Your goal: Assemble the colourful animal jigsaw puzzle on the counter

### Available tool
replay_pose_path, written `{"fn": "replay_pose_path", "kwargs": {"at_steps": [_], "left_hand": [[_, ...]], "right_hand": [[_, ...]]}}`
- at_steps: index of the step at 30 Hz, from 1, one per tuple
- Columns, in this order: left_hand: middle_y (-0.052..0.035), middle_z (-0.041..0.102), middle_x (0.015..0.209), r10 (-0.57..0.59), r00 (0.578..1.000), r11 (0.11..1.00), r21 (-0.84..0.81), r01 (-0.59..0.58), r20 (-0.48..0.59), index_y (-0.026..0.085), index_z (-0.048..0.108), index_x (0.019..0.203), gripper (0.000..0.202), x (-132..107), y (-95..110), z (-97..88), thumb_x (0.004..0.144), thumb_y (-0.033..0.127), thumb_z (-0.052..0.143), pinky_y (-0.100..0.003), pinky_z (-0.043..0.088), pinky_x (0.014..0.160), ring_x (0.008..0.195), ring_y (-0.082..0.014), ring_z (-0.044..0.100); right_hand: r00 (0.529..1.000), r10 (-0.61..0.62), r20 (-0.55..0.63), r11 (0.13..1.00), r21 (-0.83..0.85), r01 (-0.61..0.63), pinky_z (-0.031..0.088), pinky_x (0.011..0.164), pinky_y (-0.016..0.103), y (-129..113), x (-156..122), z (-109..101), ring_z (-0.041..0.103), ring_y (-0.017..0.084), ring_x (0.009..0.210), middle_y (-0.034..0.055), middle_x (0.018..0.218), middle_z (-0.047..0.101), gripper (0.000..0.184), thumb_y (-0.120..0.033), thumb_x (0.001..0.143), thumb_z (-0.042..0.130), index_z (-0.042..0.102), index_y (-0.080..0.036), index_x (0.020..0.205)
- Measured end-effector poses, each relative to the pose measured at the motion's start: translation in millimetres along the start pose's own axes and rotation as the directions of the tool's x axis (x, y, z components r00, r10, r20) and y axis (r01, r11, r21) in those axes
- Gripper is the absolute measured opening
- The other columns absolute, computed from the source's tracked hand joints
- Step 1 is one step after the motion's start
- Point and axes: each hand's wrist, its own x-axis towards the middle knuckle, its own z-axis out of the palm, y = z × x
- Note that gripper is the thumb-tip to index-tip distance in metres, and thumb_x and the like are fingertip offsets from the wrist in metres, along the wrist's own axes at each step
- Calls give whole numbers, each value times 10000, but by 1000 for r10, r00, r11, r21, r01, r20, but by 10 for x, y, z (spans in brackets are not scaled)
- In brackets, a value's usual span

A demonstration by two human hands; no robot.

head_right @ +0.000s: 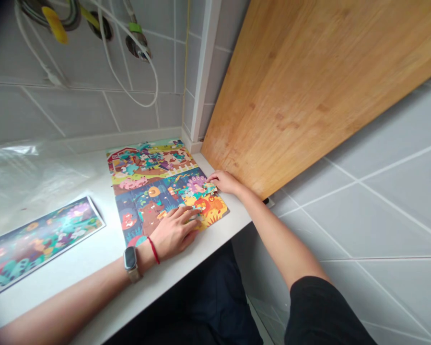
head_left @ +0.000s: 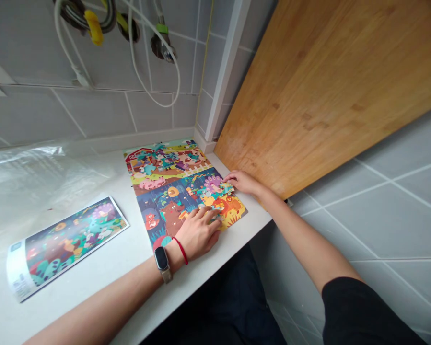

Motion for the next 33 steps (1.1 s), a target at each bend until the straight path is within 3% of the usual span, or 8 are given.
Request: {"fn": "replay_pose_path", "kwargs": {"at_steps": [6, 12, 16, 19, 23, 27, 33], "left_hand": [[-94, 667, 1393, -2, 999, 1000, -18, 1, -46, 205, 711, 1106, 176, -9, -15, 18, 991, 236, 582, -542, 522, 1022, 1299, -343, 569], [-92, 701, 1336, 14, 995, 1000, -7, -15, -96, 214, 740, 1078, 175, -12, -20, 42, 1000, 239, 585, -504, 543, 967, 1262, -327, 594], [-99, 716, 1307, 3, 992, 1000, 12, -1, -128, 221, 758, 1051, 195, -8, -12, 33, 1019, 246, 568, -485, 559, 905, 1205, -321, 622], [-90, 711, 1319, -47, 988, 999, 4, 48, -147, 231, 751, 1018, 182, -5, -18, 30, 1011, 209, 570, -456, 569, 898, 1177, -299, 642], [-72, 684, 1375, -184, 967, 982, 7, 188, -177, 264, 699, 1164, 231, 0, -35, 22, 971, 170, 614, -456, 557, 972, 1259, -293, 619], [-102, 611, 1476, -318, 927, 941, 53, 334, -199, 261, 630, 1332, 417, 4, -43, 13, 931, 328, 725, -542, 495, 1098, 1439, -366, 481], [-129, 572, 1510, -385, 912, 915, 68, 397, -140, 249, 709, 1229, 357, 18, -55, 1, 930, 443, 721, -626, 471, 1112, 1468, -413, 446]], "right_hand": [[992, -55, -115, 998, 0, 55, 530, 982, 348, 11, -33, 103, 680, 195, 1024, 72, 1074, 726, 305, -91, 937, 586, 820, -220, 1085], [968, -166, -188, 986, -9, 167, 510, 1085, 405, 6, -352, 295, 653, 222, 1188, 86, 1231, 688, 266, -174, 955, 627, 789, -241, 1155], [943, -175, -283, 984, -84, 157, 501, 1109, 463, -19, -565, 394, 636, 253, 1209, 94, 1234, 689, 271, -196, 978, 602, 772, -251, 1181], [903, -143, -406, 985, -145, 90, 538, 1055, 464, -44, -647, 455, 644, 271, 1132, 119, 1143, 667, 237, -210, 973, 607, 769, -215, 1146], [882, -123, -455, 985, -164, 53, 543, 1056, 461, -56, -664, 493, 645, 280, 1129, 131, 1157, 643, 241, -193, 977, 572, 754, -195, 1134], [880, -117, -461, 990, -123, 67, 531, 1083, 454, -45, -657, 481, 646, 265, 1149, 115, 1175, 660, 328, -103, 969, 489, 746, -209, 1143], [885, -102, -455, 993, -98, 64, 517, 1090, 446, -47, -656, 475, 636, 263, 1154, 109, 1157, 666, 356, -77, 956, 486, 759, -226, 1132]]}}
